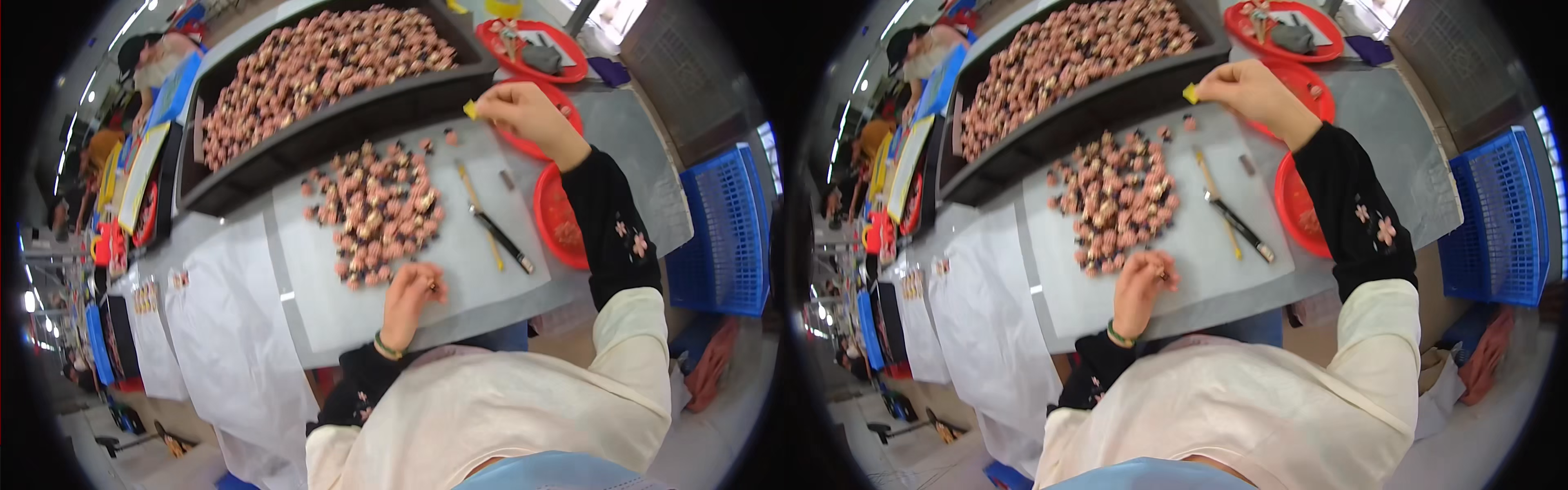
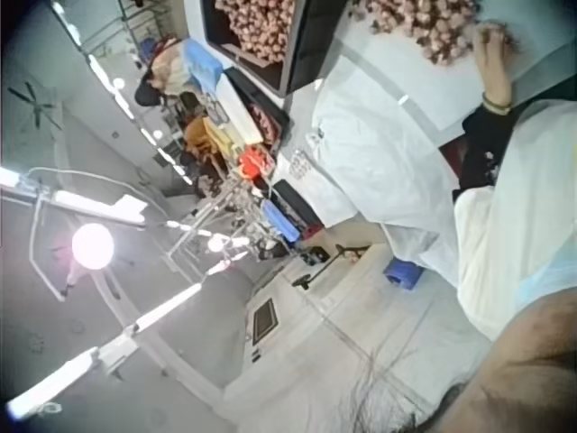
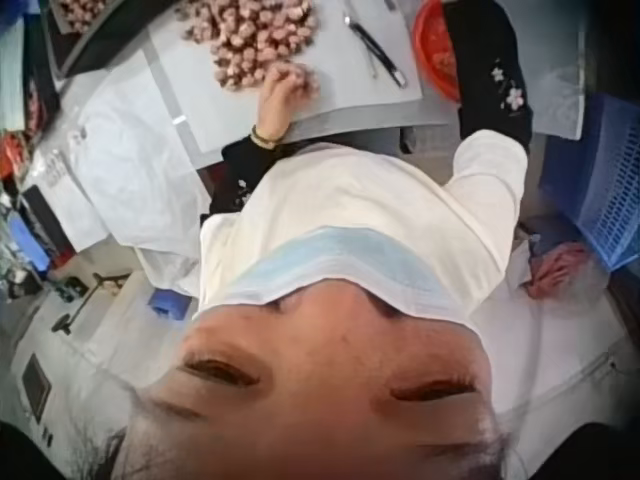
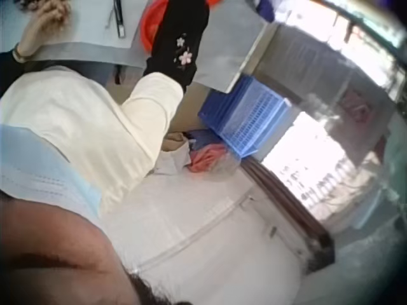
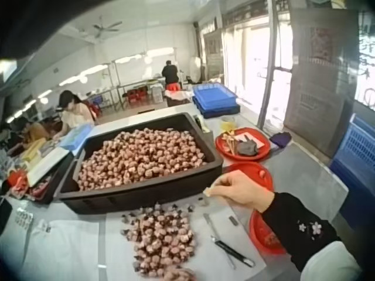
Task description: The person assembles miniature figurines by attaching small parts by hand, details them using a craft knife and brush, and places the figurines in rows onto a paper sheet.
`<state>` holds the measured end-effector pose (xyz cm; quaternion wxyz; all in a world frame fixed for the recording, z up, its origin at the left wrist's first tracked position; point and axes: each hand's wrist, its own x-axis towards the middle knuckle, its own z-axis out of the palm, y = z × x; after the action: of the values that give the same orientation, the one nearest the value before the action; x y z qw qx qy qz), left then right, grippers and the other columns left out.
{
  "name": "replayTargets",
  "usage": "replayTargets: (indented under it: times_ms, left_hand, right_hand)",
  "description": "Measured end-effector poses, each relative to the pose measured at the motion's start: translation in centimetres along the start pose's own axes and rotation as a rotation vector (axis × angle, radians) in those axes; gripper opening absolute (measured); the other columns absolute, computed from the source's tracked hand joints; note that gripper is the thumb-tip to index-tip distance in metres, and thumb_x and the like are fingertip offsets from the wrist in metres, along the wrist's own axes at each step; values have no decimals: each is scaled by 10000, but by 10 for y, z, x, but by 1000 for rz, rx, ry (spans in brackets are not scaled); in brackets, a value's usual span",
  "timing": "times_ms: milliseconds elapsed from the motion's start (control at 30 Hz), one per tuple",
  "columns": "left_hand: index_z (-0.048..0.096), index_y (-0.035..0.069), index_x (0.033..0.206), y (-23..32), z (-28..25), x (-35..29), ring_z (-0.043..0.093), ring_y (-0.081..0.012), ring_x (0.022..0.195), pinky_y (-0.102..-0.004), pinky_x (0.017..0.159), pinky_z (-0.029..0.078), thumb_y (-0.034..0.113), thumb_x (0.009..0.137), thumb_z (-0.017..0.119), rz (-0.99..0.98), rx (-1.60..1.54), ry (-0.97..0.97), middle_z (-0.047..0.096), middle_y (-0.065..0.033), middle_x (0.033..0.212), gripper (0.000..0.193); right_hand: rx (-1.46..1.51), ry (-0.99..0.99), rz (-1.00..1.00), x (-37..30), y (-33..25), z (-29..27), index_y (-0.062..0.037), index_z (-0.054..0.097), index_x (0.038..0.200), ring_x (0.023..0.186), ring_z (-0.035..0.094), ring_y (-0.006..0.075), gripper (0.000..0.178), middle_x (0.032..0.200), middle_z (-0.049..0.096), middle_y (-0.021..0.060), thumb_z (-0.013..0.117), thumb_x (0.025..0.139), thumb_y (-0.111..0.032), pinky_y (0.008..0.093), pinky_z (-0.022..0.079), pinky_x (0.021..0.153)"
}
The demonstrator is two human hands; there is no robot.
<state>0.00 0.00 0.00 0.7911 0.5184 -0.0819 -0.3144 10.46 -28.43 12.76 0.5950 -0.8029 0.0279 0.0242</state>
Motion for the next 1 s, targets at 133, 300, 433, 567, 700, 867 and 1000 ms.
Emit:
replayTargets:
  times_ms: [133, 300, 433, 567, 700, 867, 1000]
  left_hand:
    - [492, 34, 931, 43, 17, 2, 511, -119, 730, -234, 538, 396, 222, 883, 441, -161, -177, 7, 515, -48, 843, 201]
    - [555, 5, 963, 58, 6, 0, 460, -72, 644, -206, 531, 365, 185, 855, 515, 11, 179, 76, 513, -11, 770, 213]
    - [596, -4, 905, 55, 2, -10, 443, -68, 573, -195, 530, 372, 133, 817, 570, 340, 511, 18, 515, -6, 719, 165]
    - [599, -16, 861, 58, -1, -17, 458, -81, 568, -219, 510, 380, 124, 801, 578, 296, 628, -29, 524, -38, 714, 154]
    - [601, -21, 808, 64, -2, -19, 500, -135, 549, -246, 506, 398, 103, 773, 586, 296, 757, -14, 540, -79, 692, 129]
    - [603, -17, 782, 66, -3, -18, 529, -173, 551, -267, 508, 415, 96, 754, 592, 322, 824, -11, 557, -96, 694, 117]
    - [603, -18, 779, 66, -4, -17, 517, -147, 527, -258, 497, 411, 97, 754, 587, 294, 821, -9, 548, -93, 659, 118]
  right_hand:
    - [-154, -241, -119, -61, 3, 64, 11, 563, 753, 557, 413, 16, 146, 611, 487, -39, 584, 793, -129, 192, 334, 479]
    - [-305, -365, -85, -96, -11, 104, 27, 540, 720, 531, 405, 49, 144, 560, 465, 0, 583, 761, -104, 219, 330, 463]
    - [-442, -408, -194, -104, -16, 119, 28, 537, 711, 491, 415, 116, 117, 540, 457, 57, 575, 734, -81, 251, 336, 454]
    - [-517, -409, -369, -107, -10, 126, 24, 548, 719, 497, 457, 223, 111, 580, 486, 123, 585, 704, -80, 308, 360, 466]
    - [-639, -423, -355, -110, -17, 130, 3, 577, 710, 620, 555, 300, 134, 658, 571, 132, 560, 697, -129, 357, 433, 556]
    - [-670, -358, -443, -114, -10, 135, -8, 563, 723, 621, 540, 291, 117, 668, 557, 114, 571, 710, -124, 364, 420, 551]
    - [-708, -290, -587, -115, -2, 137, -26, 543, 719, 616, 527, 265, 84, 655, 524, 92, 585, 710, -98, 353, 403, 527]
